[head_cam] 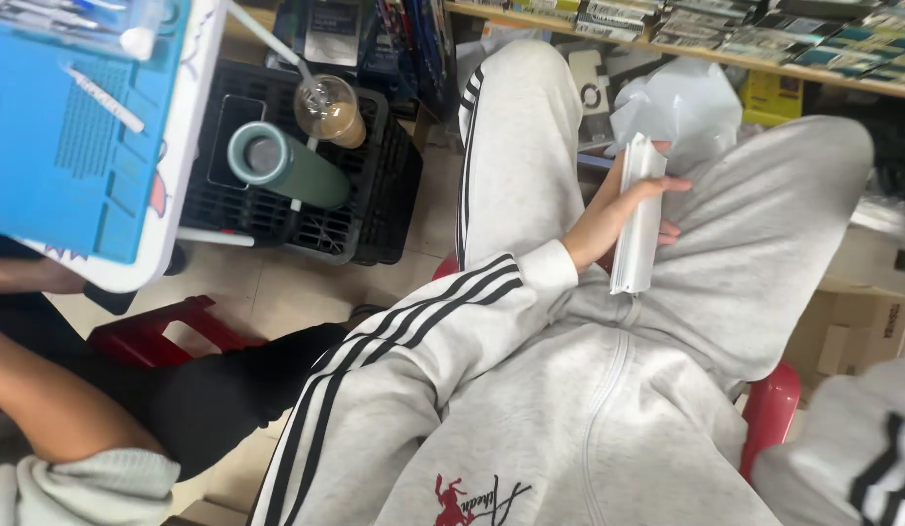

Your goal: Unboxing small electronic accessories from individual packaging and sorting them into a box

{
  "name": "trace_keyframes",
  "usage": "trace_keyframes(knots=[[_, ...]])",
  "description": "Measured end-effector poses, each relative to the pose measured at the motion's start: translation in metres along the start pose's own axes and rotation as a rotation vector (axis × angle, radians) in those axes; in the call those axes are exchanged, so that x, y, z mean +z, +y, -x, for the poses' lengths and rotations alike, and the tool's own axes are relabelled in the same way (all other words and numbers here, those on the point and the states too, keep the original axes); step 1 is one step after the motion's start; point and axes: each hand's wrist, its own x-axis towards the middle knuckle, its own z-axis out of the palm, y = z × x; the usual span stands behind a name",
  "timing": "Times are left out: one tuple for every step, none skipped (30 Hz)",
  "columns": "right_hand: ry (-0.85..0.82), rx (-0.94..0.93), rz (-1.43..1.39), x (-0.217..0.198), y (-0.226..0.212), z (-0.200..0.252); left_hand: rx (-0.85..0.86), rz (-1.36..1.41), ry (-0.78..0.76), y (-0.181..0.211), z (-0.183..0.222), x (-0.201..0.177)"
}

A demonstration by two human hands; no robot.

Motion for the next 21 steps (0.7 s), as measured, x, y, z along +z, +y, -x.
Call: trace_keyframes(knots=[[0.008, -0.062, -0.019, 0.019, -0.032, -0.003, 0.015, -0.078, -0.01, 0.008, 0.005, 0.005], [0.015, -0.124, -0.037, 0.023, -0.056, -0.009, 0.032, -0.088, -0.019, 0.012, 0.012, 0.005], [0.027, -0.183, -0.044, 0.027, -0.082, -0.009, 0.102, -0.213, -0.075, 0.013, 0.017, 0.008], [0.039, -0.242, -0.05, 0.034, -0.109, -0.005, 0.173, -0.338, -0.131, 0.014, 0.02, 0.012], [0.065, -0.247, -0.038, 0.042, -0.143, -0.001, 0.175, -0.342, -0.159, 0.014, 0.026, 0.011], [0.005, -0.266, 0.008, 0.049, -0.176, 0.001, 0.256, -0.445, -0.182, 0.014, 0.029, 0.012], [-0.045, -0.284, 0.06, 0.054, -0.208, -0.001, 0.342, -0.546, -0.214, 0.015, 0.027, 0.016], [-0.009, -0.288, 0.077, 0.065, -0.215, 0.001, 0.349, -0.549, -0.253, 0.018, 0.029, 0.013], [-0.07, -0.258, -0.027, 0.071, -0.22, 0.004, 0.437, -0.665, -0.277, 0.016, 0.026, 0.014], [-0.13, -0.23, -0.131, 0.077, -0.223, 0.003, 0.532, -0.776, -0.299, 0.013, 0.02, 0.015], [-0.074, -0.21, -0.091, 0.078, -0.227, 0.007, 0.521, -0.756, -0.37, 0.017, 0.025, 0.021], [-0.104, -0.2, -0.144, 0.08, -0.229, 0.007, 0.468, -0.814, -0.364, 0.021, 0.028, 0.026], [-0.133, -0.198, -0.205, 0.087, -0.232, 0.005, 0.422, -0.882, -0.355, 0.028, 0.03, 0.028], [-0.077, -0.186, -0.172, 0.082, -0.236, 0.005, 0.419, -0.872, -0.424, 0.027, 0.03, 0.031], [-0.08, -0.181, -0.229, 0.08, -0.24, 0.006, 0.357, -0.934, -0.334, 0.025, 0.032, 0.032], [-0.083, -0.179, -0.285, 0.079, -0.243, 0.005, 0.295, -0.997, -0.244, 0.024, 0.032, 0.03], [-0.048, -0.168, -0.265, 0.073, -0.242, 0.003, 0.29, -0.993, -0.288, 0.019, 0.029, 0.028], [-0.031, -0.198, -0.292, 0.068, -0.242, 0.0, 0.351, -0.931, -0.237, 0.014, 0.025, 0.024], [-0.024, -0.231, -0.323, 0.065, -0.242, -0.003, 0.411, -0.866, -0.174, 0.009, 0.023, 0.018], [0.0, -0.224, -0.306, 0.064, -0.236, -0.006, 0.404, -0.86, -0.205, 0.002, 0.017, 0.0], [-0.024, -0.273, -0.329, 0.062, -0.229, -0.009, 0.162, -0.648, 0.081, -0.007, 0.011, -0.017]])
